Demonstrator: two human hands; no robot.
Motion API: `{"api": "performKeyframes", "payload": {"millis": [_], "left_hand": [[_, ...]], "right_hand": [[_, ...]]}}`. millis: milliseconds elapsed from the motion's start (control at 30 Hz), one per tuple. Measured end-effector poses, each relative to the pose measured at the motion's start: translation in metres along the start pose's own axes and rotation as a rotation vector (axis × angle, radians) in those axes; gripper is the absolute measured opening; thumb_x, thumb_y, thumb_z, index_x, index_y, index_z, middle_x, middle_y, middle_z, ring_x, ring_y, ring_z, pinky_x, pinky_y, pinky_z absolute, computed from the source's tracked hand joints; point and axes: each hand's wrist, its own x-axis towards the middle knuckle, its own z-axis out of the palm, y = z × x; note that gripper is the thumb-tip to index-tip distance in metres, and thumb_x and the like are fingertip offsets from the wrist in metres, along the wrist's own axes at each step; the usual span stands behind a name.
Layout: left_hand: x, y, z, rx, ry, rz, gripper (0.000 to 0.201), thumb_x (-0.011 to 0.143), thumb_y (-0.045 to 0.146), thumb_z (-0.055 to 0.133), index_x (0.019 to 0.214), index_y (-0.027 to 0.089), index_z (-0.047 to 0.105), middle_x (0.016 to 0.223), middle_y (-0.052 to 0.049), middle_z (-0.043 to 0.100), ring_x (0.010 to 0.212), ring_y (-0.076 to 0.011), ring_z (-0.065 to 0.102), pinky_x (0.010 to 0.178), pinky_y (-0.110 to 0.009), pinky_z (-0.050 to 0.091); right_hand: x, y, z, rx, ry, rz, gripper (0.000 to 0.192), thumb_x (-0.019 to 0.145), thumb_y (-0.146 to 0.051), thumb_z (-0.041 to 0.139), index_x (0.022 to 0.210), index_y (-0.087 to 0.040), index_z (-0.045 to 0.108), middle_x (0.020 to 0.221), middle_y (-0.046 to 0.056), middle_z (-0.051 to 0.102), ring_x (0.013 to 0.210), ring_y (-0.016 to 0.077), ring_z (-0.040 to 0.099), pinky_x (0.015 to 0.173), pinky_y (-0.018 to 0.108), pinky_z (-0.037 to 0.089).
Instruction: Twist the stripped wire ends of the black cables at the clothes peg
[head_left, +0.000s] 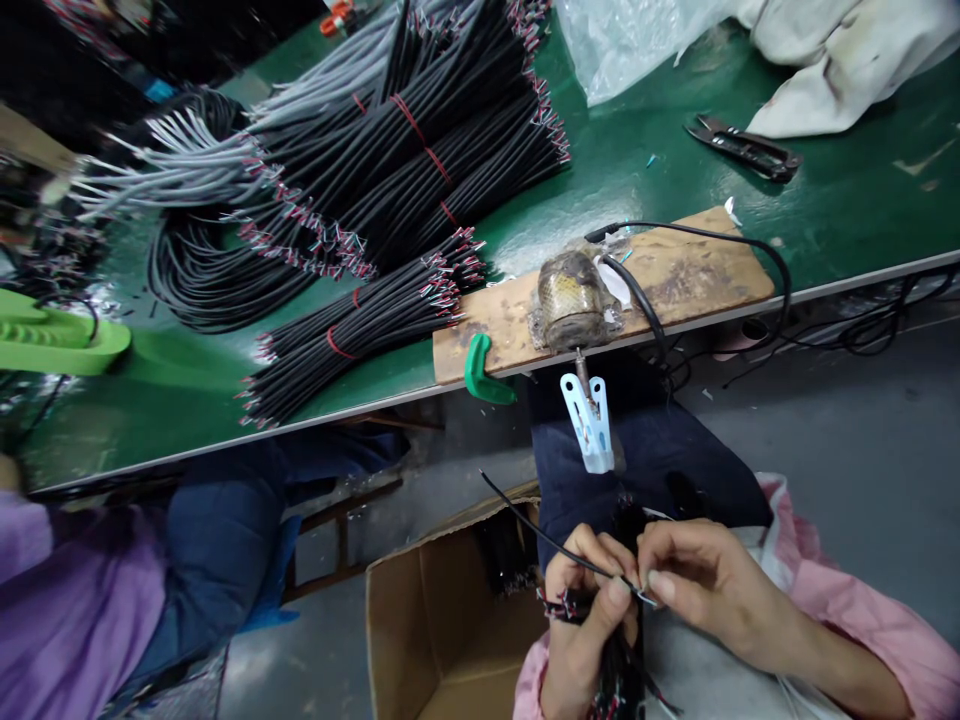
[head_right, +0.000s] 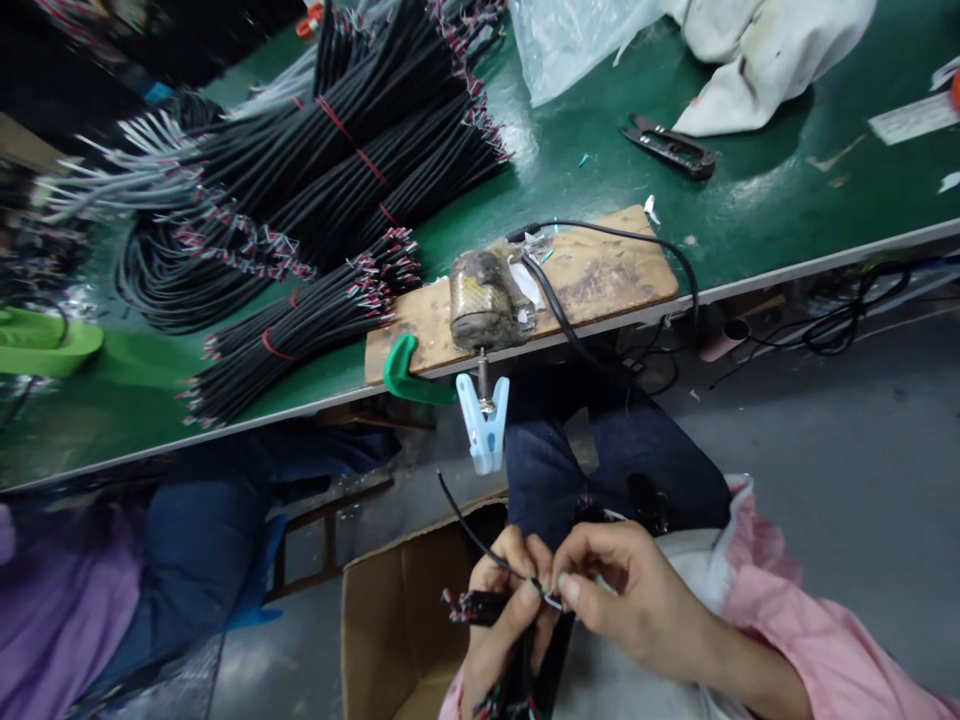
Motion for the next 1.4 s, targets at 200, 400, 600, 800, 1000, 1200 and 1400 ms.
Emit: {"api": "performKeyframes", "payload": {"millis": [200, 400, 600, 800, 1000, 1200, 1400], "left_hand": [[-0.001, 0.001, -0.003, 0.051, 0.016, -0.017, 0.008, 0.083, 0.025, 0.072, 0.083, 0.022, 0.064, 0.073, 0.002, 0.060, 0.049, -0.0052, 0.041, 0.043, -0.014, 0.032], [0.003, 0.004, 0.003, 0.144, 0.129, 0.016, 0.012, 0.076, 0.028, 0.079, 0.077, 0.020, 0.070, 0.074, 0.003, 0.059, 0.049, -0.0037, 0.044, 0.044, -0.014, 0.033], [-0.006, -0.008, 0.000, 0.519, 0.267, 0.065, 0.026, 0.074, 0.037, 0.079, 0.063, 0.016, 0.068, 0.055, 0.002, 0.055, 0.041, -0.0061, 0.042, 0.039, -0.018, 0.033], [-0.006, -0.005, 0.003, 0.727, 0.383, 0.146, 0.035, 0.086, 0.048, 0.062, 0.092, 0.017, 0.077, 0.088, -0.013, 0.076, 0.041, -0.0110, 0.054, 0.042, -0.024, 0.046], [0.004, 0.003, 0.002, 0.888, 0.308, 0.182, 0.034, 0.077, 0.048, 0.072, 0.059, 0.019, 0.074, 0.050, -0.004, 0.068, 0.045, -0.0174, 0.060, 0.052, -0.028, 0.051], [0.015, 0.020, 0.012, 0.685, 0.172, 0.213, 0.047, 0.082, 0.050, 0.065, 0.045, 0.021, 0.065, 0.033, 0.000, 0.055, 0.029, -0.0123, 0.046, 0.039, -0.026, 0.041], [0.022, 0.035, 0.020, 0.607, 0.203, 0.326, 0.044, 0.082, 0.049, 0.065, 0.047, 0.022, 0.067, 0.032, 0.001, 0.055, 0.027, -0.0120, 0.043, 0.033, -0.025, 0.037]], "right_hand": [[-0.002, -0.004, 0.000, -0.245, 0.118, -0.189, 0.014, 0.085, -0.021, 0.055, 0.073, -0.018, 0.062, 0.066, -0.001, 0.059, 0.063, 0.0134, 0.053, 0.059, 0.024, 0.041], [-0.008, -0.007, 0.003, -0.459, 0.179, -0.404, 0.005, 0.086, -0.015, 0.062, 0.084, -0.019, 0.064, 0.074, 0.000, 0.065, 0.067, 0.0134, 0.060, 0.063, 0.023, 0.046], [0.000, -0.006, -0.013, -0.729, 0.353, -0.649, 0.016, 0.088, -0.005, 0.057, 0.091, -0.020, 0.062, 0.080, 0.002, 0.067, 0.074, 0.0155, 0.063, 0.077, 0.028, 0.048], [0.004, -0.021, -0.029, -0.882, 0.120, -0.662, 0.018, 0.091, -0.005, 0.055, 0.092, -0.020, 0.064, 0.082, 0.002, 0.069, 0.075, 0.0164, 0.062, 0.087, 0.034, 0.043], [0.013, -0.031, -0.022, -0.449, 0.006, -0.391, 0.023, 0.091, -0.029, 0.063, 0.071, -0.016, 0.063, 0.068, 0.001, 0.059, 0.064, 0.0138, 0.054, 0.063, 0.026, 0.042], [0.040, -0.042, -0.022, -0.187, -0.045, -0.225, 0.049, 0.093, -0.053, 0.051, 0.074, -0.012, 0.069, 0.065, 0.003, 0.060, 0.053, 0.0115, 0.051, 0.051, 0.024, 0.039], [0.065, -0.080, -0.011, -0.438, 0.331, -0.471, 0.044, 0.094, -0.048, 0.049, 0.074, -0.015, 0.069, 0.066, 0.004, 0.063, 0.059, 0.0145, 0.053, 0.056, 0.026, 0.041]]}}
